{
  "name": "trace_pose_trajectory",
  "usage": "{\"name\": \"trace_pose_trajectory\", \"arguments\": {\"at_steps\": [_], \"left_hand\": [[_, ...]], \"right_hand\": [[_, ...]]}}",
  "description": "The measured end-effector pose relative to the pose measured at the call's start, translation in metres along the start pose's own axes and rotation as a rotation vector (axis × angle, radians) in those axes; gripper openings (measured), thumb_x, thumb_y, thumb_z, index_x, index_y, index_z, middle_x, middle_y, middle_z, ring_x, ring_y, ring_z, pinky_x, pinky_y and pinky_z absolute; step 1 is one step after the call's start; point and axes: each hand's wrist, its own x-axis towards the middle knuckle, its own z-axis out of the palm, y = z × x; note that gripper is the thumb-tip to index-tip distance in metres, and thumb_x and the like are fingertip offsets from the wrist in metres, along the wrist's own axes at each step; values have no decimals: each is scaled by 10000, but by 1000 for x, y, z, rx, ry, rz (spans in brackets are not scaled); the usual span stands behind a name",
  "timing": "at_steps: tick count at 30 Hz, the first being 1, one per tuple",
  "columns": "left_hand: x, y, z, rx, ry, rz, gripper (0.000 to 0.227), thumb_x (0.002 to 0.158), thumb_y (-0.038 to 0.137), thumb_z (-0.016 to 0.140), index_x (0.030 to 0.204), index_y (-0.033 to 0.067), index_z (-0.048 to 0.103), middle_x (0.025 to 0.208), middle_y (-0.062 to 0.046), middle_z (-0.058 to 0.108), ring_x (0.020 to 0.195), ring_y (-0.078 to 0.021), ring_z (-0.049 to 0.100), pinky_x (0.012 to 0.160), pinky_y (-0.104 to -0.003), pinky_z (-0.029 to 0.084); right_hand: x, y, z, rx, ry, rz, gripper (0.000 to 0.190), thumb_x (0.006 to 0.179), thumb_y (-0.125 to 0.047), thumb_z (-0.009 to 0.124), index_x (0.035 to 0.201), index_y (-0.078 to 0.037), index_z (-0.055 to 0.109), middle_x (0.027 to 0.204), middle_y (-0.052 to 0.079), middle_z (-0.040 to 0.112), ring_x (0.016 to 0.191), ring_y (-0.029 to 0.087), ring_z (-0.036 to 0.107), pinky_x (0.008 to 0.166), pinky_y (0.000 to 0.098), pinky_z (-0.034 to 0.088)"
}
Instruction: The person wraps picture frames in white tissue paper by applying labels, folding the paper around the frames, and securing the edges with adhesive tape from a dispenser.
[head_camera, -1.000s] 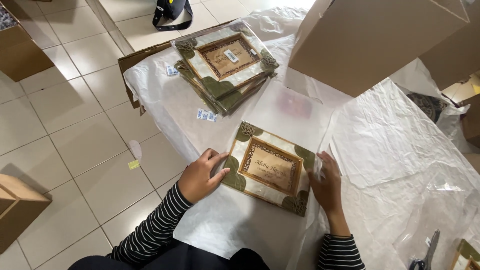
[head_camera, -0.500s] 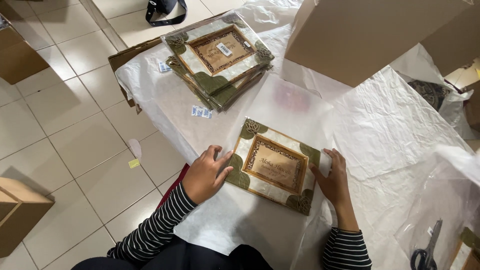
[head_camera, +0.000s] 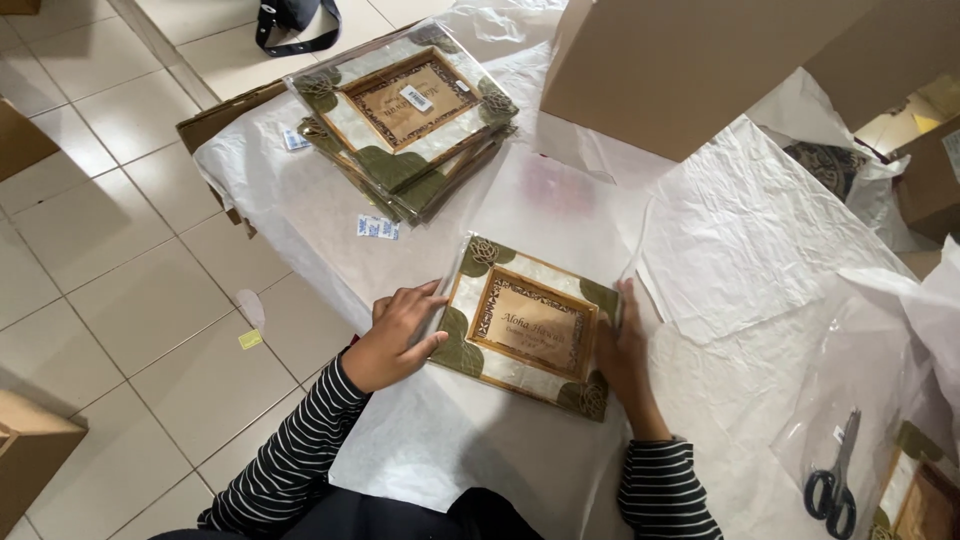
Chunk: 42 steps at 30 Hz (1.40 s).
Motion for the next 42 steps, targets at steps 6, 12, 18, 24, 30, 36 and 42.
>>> {"name": "trace_pose_trajectory", "arguments": {"at_steps": [6, 12, 18, 24, 30, 36, 42], "left_hand": [[19, 25, -14, -13, -45, 56, 645, 1023, 264, 539, 1549, -62, 354, 1535, -322, 416, 1466, -480, 311, 1188, -615, 146], [68, -45, 29, 95, 58, 115, 778, 964, 438, 658, 1546, -16, 409, 1608, -225, 396, 1522, -358, 301, 1204, -563, -59], [90, -33, 11, 104, -9, 68, 781, 966, 455, 633, 1539, -23, 398, 1616, -193, 396, 1527, -336, 309, 1209, -625, 8], [89, -18, 8, 111, -1, 8, 769, 935, 438, 644, 1512, -22, 425, 1616, -173, 399, 1518, -298, 334, 1235, -595, 74], [90, -13, 5, 69, 15, 6, 778, 928, 383, 648, 1532, -38, 397, 1644, -168, 367, 1520, -297, 334, 1255, -562, 77], [90, -8, 3, 81, -8, -26, 791, 942, 358, 614, 1574, -28, 337, 1697, -132, 270, 1544, -276, 285, 1259, -549, 69], [91, -3, 7, 190, -27, -46, 797, 945, 356, 550, 1588, -40, 297, 1710, -148, 215, 1546, -302, 274, 1260, -562, 62]], "right_hand": [[-7, -8, 4, -128, -81, -40, 614, 1041, -216, 538, 1561, 50, 348, 1612, 423, 154, 1483, 579, 145, 1211, 630, 173], [-6, 0, 7, -66, -27, 38, 646, 997, -223, 610, 1563, -11, 380, 1650, 348, 117, 1504, 508, 185, 1230, 590, 181], [-1, 36, 16, -86, 66, -20, 760, 941, -263, 718, 1554, 38, 383, 1611, 356, 261, 1432, 535, 323, 1208, 591, 247], [-2, 25, 10, -79, 45, -47, 764, 962, -272, 700, 1541, 95, 362, 1593, 364, 298, 1401, 567, 347, 1187, 587, 284], [6, 37, 14, -74, 95, -72, 786, 898, -232, 769, 1532, 66, 411, 1572, 327, 374, 1388, 515, 412, 1160, 563, 359], [5, 39, 15, -42, 96, -85, 806, 931, -254, 762, 1566, 51, 368, 1600, 310, 334, 1430, 510, 356, 1173, 553, 343], [2, 27, 11, -6, 52, -51, 749, 956, -285, 746, 1570, -16, 411, 1645, 258, 275, 1475, 472, 294, 1204, 540, 301]]}}
